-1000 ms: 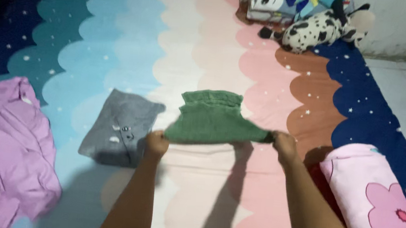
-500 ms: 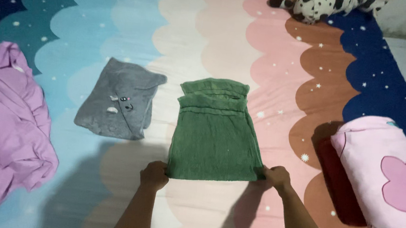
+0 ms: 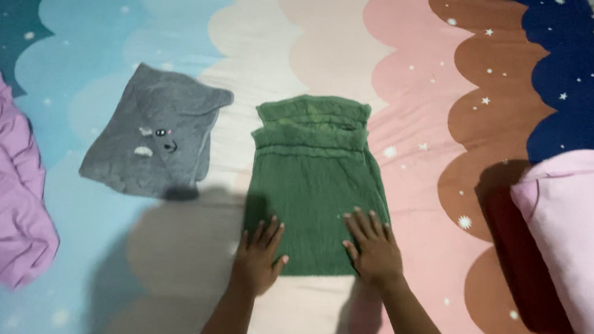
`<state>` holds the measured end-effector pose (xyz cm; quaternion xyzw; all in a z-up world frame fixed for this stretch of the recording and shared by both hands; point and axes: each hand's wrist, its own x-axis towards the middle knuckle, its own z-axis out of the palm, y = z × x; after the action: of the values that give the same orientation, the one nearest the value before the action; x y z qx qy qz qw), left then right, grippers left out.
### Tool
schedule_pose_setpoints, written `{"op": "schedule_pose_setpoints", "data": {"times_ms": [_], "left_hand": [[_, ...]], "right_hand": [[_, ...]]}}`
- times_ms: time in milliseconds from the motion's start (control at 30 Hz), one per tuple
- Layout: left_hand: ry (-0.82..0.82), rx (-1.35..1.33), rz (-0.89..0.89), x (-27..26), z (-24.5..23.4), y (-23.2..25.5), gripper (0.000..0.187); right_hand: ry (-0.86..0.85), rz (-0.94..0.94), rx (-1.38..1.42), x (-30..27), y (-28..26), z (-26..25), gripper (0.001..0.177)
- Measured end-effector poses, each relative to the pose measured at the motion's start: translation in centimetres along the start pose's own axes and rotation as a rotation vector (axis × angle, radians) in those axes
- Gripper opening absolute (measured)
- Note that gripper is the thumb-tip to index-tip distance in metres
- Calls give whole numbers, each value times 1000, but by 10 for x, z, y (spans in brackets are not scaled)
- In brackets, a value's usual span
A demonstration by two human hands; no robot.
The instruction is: The person folds a white floral-patterned sheet, a green towel, and a gray towel on a bed, stacking them neatly. The person then begins folding a purple sheet.
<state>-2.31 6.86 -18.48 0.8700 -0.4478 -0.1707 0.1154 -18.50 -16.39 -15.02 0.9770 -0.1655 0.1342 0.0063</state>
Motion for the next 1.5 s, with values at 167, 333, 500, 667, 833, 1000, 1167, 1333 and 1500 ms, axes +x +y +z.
{"op": "schedule_pose_setpoints", "data": {"times_ms": [167,333,500,667,833,1000,1167,1333,1500], "left_hand": [[146,137,-170,36,-1,-6,75],[482,-76,-180,152,8,-40,60],[702,-485,-442,263,-11,-75,50],[694,-544,-607,280,-38,-78,20],[1028,-583,-300,309,-74,-67,10],[1116,-393,-83,323,-80,-50,17],[441,175,193,263,-46,-26,48],[354,-91,231,233,-40,-31,69],[289,-52,488,168,-42,-24,84]], "right_hand": [[-8,276,12,24,16,17,51],[99,453,135,118,46,60,42],[120,683,349,188,82,95,28],[297,693,557,215,101,102,23],[457,614,663,258,118,93,20],[356,612,305,282,105,85,45],[170,89,25,243,66,90,39],[-31,-5,149,182,58,92,58],[-260,-210,89,123,53,62,70]]}}
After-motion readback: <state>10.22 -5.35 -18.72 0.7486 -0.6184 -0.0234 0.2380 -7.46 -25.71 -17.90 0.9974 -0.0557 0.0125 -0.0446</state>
